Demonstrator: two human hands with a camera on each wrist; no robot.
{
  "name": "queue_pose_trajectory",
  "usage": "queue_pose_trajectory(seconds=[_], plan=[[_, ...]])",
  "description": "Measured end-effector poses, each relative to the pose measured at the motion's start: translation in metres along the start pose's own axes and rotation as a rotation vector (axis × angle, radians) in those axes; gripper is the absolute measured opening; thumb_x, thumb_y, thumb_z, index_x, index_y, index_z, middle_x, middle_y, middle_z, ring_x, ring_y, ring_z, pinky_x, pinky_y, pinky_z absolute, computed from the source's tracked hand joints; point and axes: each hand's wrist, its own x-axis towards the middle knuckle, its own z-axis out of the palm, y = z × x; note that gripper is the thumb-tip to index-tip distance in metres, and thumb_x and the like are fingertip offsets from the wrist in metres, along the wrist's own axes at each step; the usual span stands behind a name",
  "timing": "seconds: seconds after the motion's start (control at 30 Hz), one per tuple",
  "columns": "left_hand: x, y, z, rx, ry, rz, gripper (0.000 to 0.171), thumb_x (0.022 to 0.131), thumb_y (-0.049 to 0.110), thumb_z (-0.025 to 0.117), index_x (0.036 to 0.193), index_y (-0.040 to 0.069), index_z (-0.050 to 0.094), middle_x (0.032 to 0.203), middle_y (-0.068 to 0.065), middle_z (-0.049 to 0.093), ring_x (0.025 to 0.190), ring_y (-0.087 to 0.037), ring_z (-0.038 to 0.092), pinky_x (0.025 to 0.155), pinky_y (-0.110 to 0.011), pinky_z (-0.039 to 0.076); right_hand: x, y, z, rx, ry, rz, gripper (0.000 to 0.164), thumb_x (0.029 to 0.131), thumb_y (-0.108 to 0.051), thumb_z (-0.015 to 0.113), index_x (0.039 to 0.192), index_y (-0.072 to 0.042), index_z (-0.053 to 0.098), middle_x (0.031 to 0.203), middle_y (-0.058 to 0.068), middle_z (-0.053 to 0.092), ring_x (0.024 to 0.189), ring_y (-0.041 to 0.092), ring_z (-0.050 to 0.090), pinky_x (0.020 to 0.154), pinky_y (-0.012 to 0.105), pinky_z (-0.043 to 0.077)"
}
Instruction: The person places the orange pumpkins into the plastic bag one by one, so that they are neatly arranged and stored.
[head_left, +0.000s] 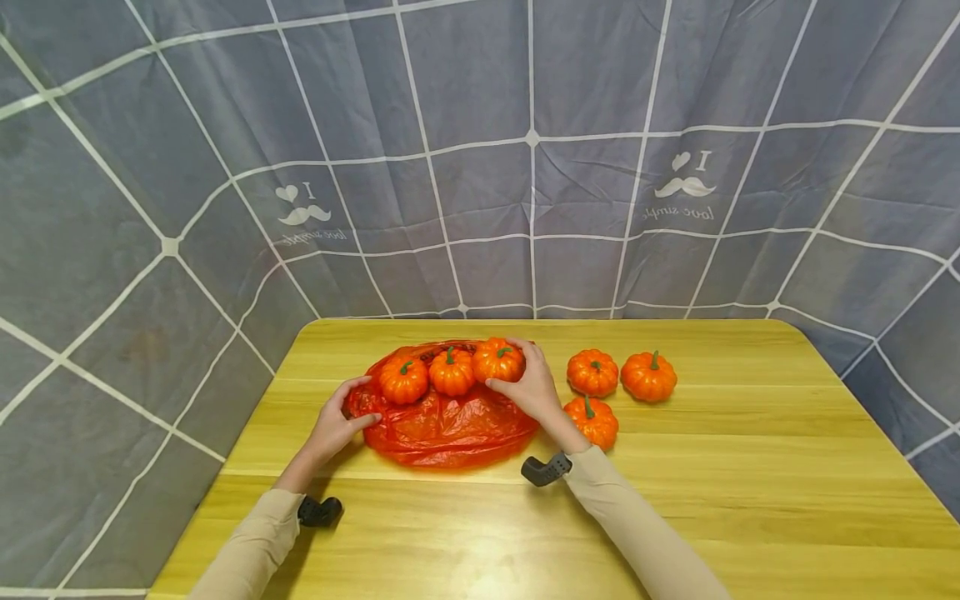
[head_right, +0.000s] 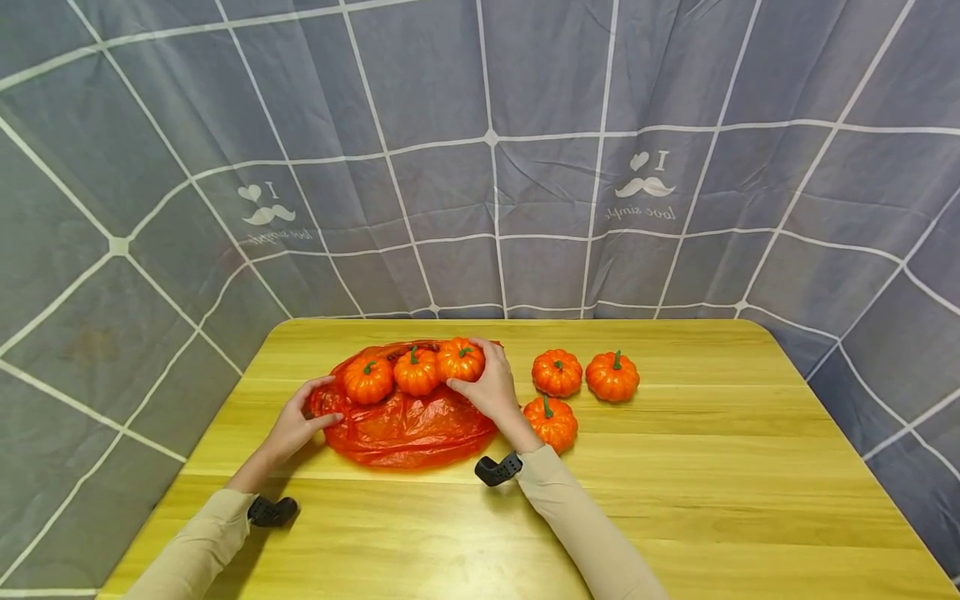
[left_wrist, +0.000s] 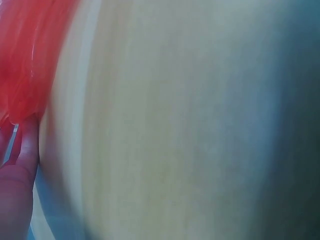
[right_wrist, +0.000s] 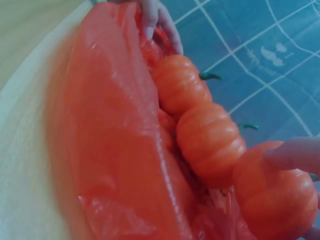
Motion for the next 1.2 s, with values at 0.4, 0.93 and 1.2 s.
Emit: queue_pose_trajectory(seconds=[0.4, 0.93, 1.2], plan=[[0.000, 0.000, 0.000, 0.009, -0.002, 0.013, 0.066, 0.084, 0.004, 0.071, 0.142, 0.002, 0.039, 0.145, -0.022, 0.041, 0.131, -0.036, 0.043, 0.089, -0.003, 0.032, 0.002, 0.011, 0.002, -0.071, 0.010, -0.031, 0.070, 0.070, -0.015, 0.083, 0.131, -0.006, 0.050, 0.129, 0.020, 0.051, 0.118, 0.037, 0.051, 0.099, 0.054, 0.044], [-0.001, 0.001, 0.001, -0.012, 0.002, 0.010, 0.065, 0.083, 0.004, 0.071, 0.140, 0.002, 0.041, 0.146, -0.021, 0.041, 0.132, -0.035, 0.041, 0.091, -0.002, 0.031, 0.002, 0.015, 0.002, -0.143, -0.021, 0.018, 0.070, 0.069, -0.017, 0.083, 0.131, -0.006, 0.053, 0.129, 0.024, 0.047, 0.120, 0.041, 0.047, 0.099, 0.057, 0.042], [-0.001, 0.002, 0.002, -0.019, 0.005, 0.013, 0.066, 0.082, 0.003, 0.071, 0.141, 0.003, 0.041, 0.145, -0.021, 0.043, 0.129, -0.034, 0.044, 0.090, -0.003, 0.034, 0.002, 0.018, 0.002, -0.172, -0.026, 0.014, 0.070, 0.070, -0.019, 0.083, 0.132, -0.005, 0.052, 0.126, 0.023, 0.048, 0.118, 0.040, 0.048, 0.098, 0.055, 0.043]])
